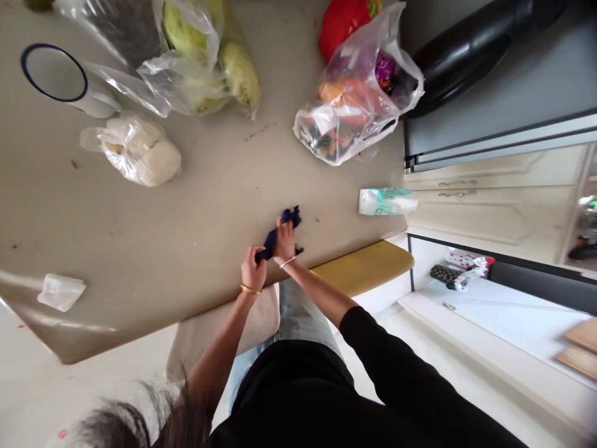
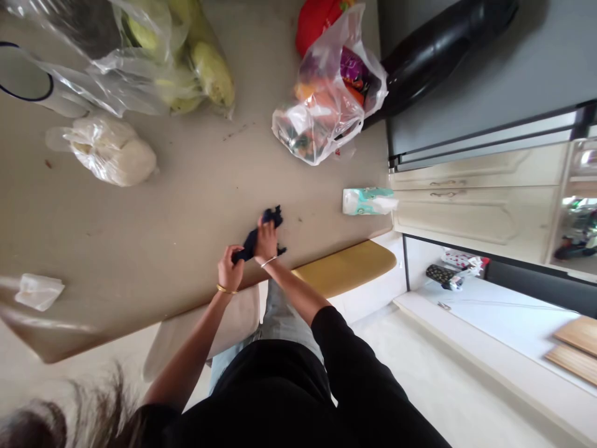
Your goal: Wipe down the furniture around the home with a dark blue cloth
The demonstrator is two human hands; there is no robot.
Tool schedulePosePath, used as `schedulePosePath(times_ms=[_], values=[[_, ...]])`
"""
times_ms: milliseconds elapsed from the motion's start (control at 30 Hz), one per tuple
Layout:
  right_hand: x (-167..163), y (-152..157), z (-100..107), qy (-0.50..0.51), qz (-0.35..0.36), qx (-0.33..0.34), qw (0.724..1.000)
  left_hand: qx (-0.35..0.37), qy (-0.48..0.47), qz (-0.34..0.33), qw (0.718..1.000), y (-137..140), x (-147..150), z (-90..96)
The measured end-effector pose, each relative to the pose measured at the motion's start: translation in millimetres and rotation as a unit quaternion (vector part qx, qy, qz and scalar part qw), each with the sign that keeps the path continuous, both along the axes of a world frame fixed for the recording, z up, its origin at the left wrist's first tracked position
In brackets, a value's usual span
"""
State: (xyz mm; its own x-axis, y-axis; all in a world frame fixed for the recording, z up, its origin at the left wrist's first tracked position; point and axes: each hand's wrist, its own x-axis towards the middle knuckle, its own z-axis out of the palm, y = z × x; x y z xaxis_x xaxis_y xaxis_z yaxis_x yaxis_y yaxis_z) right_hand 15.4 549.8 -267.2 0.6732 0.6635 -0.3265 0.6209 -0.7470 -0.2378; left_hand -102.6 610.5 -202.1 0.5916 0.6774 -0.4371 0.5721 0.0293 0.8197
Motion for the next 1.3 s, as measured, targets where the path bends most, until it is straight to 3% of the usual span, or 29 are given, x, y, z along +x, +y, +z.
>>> schedulePosePath(times_ms=[133,233,367,433,500,600,700,800,867,967,1067,1167,1300], values=[[-15.2,11.5,10.1,0.026,0.049,0.030,0.998,0.007,0.019,0.031,0.999,0.2,-8.7,8.3],[1.0,-11.3,29.2,0.036,0.058,0.049,0.997,-0.020,0.030,0.014,0.999,-21.4,12.2,19.4],[38.7,-71.9,66.5,0.001,-0.072,0.067,0.995,-0.058,-0.024,0.045,0.997,-49.0,39.4,35.4],[55.2,-103.0,84.8,-0.022,-0.125,0.084,0.988,-0.035,-0.058,0.100,0.993,-48.7,42.8,41.7],[65.9,-127.5,100.6,-0.018,-0.126,0.101,0.987,-0.005,-0.079,0.132,0.988,-38.2,42.1,48.1],[68.2,-147.0,123.1,0.029,-0.082,0.109,0.990,0.026,-0.100,0.142,0.985,-16.9,42.7,64.3],[59.1,-150.1,152.5,0.095,-0.035,0.105,0.989,0.028,-0.127,0.140,0.982,-7.1,47.0,92.3],[52.3,-148.4,184.9,0.245,0.022,0.098,0.964,0.060,-0.097,0.144,0.983,-9.2,51.4,119.4],[55.3,-147.3,196.2,0.319,0.020,0.097,0.942,0.110,-0.090,0.148,0.979,-10.8,57.5,124.9],[73.2,-143.5,180.5,0.286,-0.064,0.085,0.952,0.154,-0.079,0.102,0.980,-10.9,80.4,103.3],[99.2,-135.8,130.9,0.167,-0.168,0.045,0.970,0.145,-0.037,-0.018,0.989,-17.4,117.4,54.8],[118.5,-127.8,76.9,0.075,-0.241,0.032,0.967,0.169,0.024,-0.118,0.978,-38.3,148.7,5.4],[126.1,-123.0,32.3,0.026,-0.314,0.040,0.948,0.215,0.117,-0.150,0.958,-73.1,164.7,-34.9]])
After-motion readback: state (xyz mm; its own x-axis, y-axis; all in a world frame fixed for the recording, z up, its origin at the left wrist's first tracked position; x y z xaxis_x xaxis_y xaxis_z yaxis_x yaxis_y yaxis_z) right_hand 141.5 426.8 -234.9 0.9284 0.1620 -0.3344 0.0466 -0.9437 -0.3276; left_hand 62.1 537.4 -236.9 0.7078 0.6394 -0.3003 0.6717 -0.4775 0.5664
